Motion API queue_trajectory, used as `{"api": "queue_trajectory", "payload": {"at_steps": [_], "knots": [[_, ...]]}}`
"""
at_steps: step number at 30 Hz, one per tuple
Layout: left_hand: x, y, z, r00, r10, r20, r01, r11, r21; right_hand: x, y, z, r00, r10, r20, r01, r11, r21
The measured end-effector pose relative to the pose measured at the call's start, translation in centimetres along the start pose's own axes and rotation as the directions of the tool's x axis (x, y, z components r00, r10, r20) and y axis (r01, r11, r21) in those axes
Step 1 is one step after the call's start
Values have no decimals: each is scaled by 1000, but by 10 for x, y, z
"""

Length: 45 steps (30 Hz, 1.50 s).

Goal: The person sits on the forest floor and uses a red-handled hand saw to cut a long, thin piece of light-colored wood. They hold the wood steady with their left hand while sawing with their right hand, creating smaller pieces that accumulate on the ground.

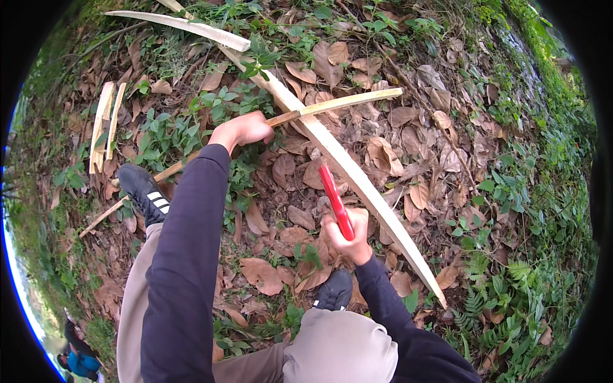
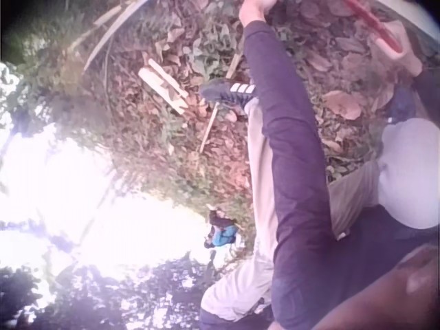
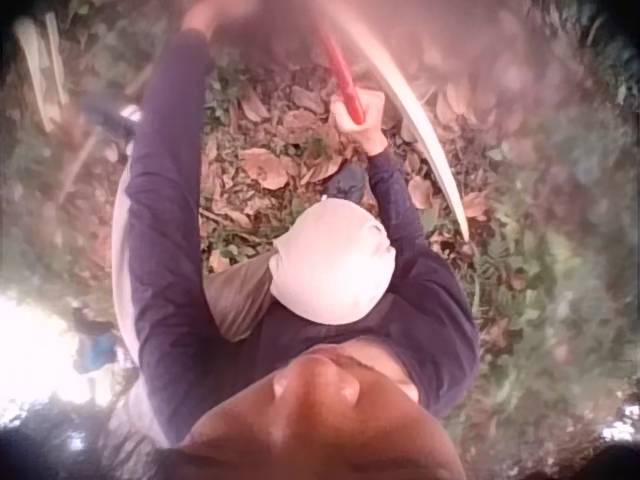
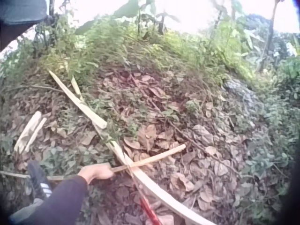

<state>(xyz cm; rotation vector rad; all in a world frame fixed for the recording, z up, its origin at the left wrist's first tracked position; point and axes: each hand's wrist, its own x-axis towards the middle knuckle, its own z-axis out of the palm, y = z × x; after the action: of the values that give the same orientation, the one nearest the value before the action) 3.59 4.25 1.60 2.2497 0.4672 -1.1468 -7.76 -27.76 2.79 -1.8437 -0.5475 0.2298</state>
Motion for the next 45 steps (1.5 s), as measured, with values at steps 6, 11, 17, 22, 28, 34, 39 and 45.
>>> {"api": "queue_trajectory", "payload": {"at_steps": [6, 11, 17, 22, 28, 34, 39, 45], "knots": [[-6, 8, -2, 998, 0, -59, 1, 1000, 15, -20, -10, -10, 998, -45, -40, 44, 999, -27], [2, 3, -2, 998, 14, -61, -14, 1000, 10, 44, 5, 28, 998, -1, -70, 6, 998, 68], [-7, 6, -1, 998, -9, -59, 10, 1000, 2, -46, -5, -22, 1000, -16, -13, 17, 1000, 16], [11, -4, 12, 990, 113, -82, -109, 993, 45, 64, 11, 29, 995, 66, -69, -58, 991, 119], [-4, 2, 7, 999, 13, -43, -12, 1000, 19, -18, -6, 2, 997, -57, -43, 58, 998, 22], [5, -3, 7, 996, 73, -49, -69, 995, 72, 54, 1, 31, 997, 42, -71, -35, 994, 99], [1, 0, 3, 998, 18, -64, -16, 1000, 27, 4, -7, 20, 997, -44, -59, 43, 999, -15], [-4, 4, 2, 1000, 10, -9, -9, 998, 56, -18, -5, -3, 997, 25, -68, -29, 998, -62]]}}
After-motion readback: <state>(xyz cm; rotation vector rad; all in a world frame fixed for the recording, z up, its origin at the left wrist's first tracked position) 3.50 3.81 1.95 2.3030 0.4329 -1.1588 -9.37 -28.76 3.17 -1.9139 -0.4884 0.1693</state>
